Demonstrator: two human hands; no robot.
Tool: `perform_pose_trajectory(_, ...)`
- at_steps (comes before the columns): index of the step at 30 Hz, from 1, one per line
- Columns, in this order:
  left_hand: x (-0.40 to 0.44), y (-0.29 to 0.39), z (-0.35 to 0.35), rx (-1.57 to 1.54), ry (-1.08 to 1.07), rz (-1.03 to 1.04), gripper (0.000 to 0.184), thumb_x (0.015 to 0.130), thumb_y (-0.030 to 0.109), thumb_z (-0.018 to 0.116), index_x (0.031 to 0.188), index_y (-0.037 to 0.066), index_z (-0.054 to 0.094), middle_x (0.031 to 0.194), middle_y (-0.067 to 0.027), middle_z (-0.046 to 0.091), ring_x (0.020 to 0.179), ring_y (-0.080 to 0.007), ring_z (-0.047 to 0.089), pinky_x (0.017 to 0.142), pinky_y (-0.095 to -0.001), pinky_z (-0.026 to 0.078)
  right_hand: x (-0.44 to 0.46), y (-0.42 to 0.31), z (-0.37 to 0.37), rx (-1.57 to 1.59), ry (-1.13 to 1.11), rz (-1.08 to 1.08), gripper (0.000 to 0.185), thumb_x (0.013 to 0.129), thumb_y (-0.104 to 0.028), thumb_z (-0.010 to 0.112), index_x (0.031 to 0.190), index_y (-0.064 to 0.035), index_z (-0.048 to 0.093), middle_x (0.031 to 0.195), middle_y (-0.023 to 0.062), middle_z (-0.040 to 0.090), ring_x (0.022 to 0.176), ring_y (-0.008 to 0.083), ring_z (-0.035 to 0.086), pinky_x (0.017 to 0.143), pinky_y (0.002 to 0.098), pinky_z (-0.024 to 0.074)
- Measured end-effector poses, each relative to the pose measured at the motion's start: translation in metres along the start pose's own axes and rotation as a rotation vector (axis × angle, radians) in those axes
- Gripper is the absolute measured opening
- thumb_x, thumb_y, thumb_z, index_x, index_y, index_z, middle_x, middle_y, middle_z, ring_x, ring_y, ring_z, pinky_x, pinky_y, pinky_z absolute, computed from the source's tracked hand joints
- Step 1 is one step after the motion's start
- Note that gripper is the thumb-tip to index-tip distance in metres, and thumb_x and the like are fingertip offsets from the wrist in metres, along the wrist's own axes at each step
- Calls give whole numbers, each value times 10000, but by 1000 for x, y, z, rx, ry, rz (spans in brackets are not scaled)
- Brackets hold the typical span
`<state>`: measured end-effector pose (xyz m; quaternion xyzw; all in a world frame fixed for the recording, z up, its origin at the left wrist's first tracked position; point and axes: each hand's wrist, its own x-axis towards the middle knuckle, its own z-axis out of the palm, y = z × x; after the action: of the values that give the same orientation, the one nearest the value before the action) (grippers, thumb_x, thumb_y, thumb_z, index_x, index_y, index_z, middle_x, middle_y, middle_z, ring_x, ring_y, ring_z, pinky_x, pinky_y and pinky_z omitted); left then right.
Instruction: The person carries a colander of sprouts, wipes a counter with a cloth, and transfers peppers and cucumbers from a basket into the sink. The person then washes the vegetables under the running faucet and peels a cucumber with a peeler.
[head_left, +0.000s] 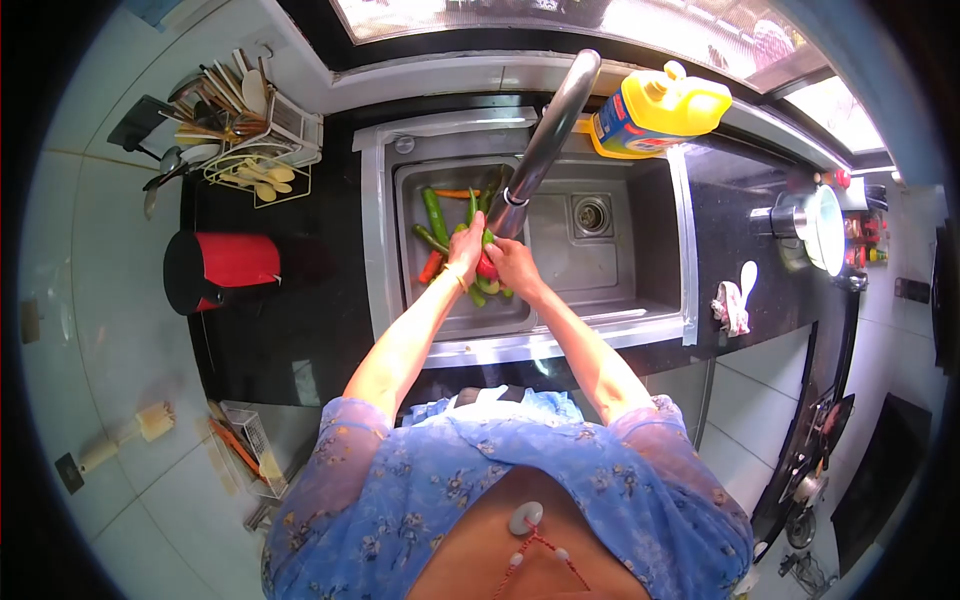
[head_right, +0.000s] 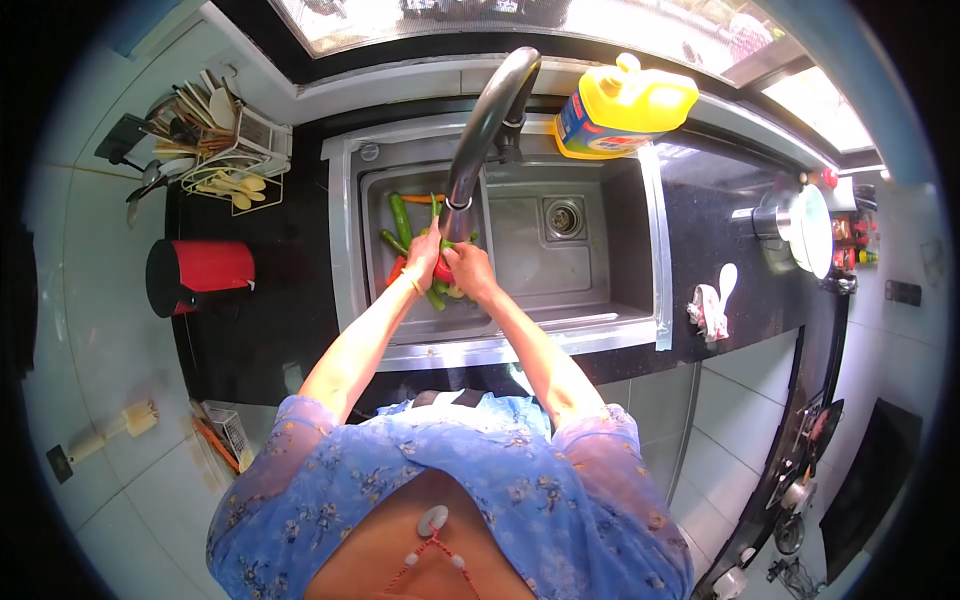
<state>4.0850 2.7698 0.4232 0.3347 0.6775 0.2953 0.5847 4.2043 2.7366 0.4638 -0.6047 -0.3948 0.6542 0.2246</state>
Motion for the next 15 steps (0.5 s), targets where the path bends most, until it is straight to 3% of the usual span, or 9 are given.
perform_pose_trajectory(3, 11, -12, -8, -11, -43, 14, 567, 879, 499, 473, 959, -56, 557, 750, -166, 619, 758, -273, 610, 699, -381, 449, 3, 1, 2, -290, 88, -110, 216, 882, -191, 497, 922, -13, 611, 736, 154, 613, 671, 251, 631, 592, 376, 490)
perform_pose_trajectory(5, 17, -14, -24, 388, -13, 269, 429, 877, 360, 525, 1072, -22, 523, 911, -174, 575, 850, -288, 569, 726, -357, 433, 29, 29, 0, -543, 140, -437, 168, 818, -125, 529, 921, -4, 585, 791, 245, 594, 719, 387, 602, 610, 448, 462)
perform_pose_trajectory(6, 14, -16, -29, 390, -11, 266, 429, 877, 360, 525, 1072, -22, 523, 911, -174, 575, 850, -288, 569, 726, -357, 433, 33, 36, 2, -540, 137, -436, 168, 818, -125, 529, 921, -4, 585, 791, 245, 594, 719, 387, 602, 610, 448, 462)
perform_pose_trajectory(8, 1, -15, -42, 1026, 290, 586, 524, 812, 237, 612, 1209, -32, 398, 1133, -225, 465, 991, -361, 512, 789, -401, 429, 34, 37, 8, -675, 474, -506, 172, 751, -95, 577, 894, -1, 592, 851, 266, 598, 807, 446, 558, 649, 481, 453)
perform_pose_trajectory(9, 3, -14, -53, 1023, 214, 557, 747, 730, 173, 669, 1332, 13, 258, 1261, -252, 346, 1098, -469, 420, 860, -491, 403, 40, 37, 12, -672, 471, -504, 172, 751, -95, 577, 894, -1, 592, 851, 266, 598, 807, 446, 558, 649, 481, 453)
perform_pose_trajectory(10, 5, -18, -54, 1026, 214, 554, 747, 730, 173, 669, 1332, 13, 258, 1262, -252, 346, 1098, -469, 420, 860, -491, 403, 51, 44, 16, -657, 470, -404, 195, 734, -100, 607, 904, -5, 601, 876, 258, 602, 830, 431, 567, 680, 463, 459)
perform_pose_trajectory(13, 18, -54, -58, 534, 95, 34, 957, 697, 317, 722, 1391, 33, 128, 1275, -350, 315, 1144, -474, 414, 936, -472, 387, 59, 61, 32, -543, 507, -261, 231, 721, -110, 651, 928, -14, 616, 913, 215, 617, 860, 369, 594, 743, 417, 468)
perform_pose_trajectory(14, 14, -67, -49, 573, 201, -11, 923, 722, 365, 713, 1368, -3, 166, 1241, -319, 400, 1116, -414, 479, 896, -428, 426, 61, 67, 35, -447, 553, -216, 241, 726, -117, 665, 942, -18, 622, 925, 181, 628, 867, 321, 612, 774, 389, 469)
perform_pose_trajectory(15, 20, -73, -49, 296, 149, 42, 777, 769, 332, 684, 1320, -14, 259, 1189, -254, 466, 1043, -327, 520, 860, -377, 444, 67, 72, 34, 29, 288, -4, 297, 751, -127, 684, 1018, -25, 605, 962, 93, 630, 882, 201, 608, 807, 337, 466)
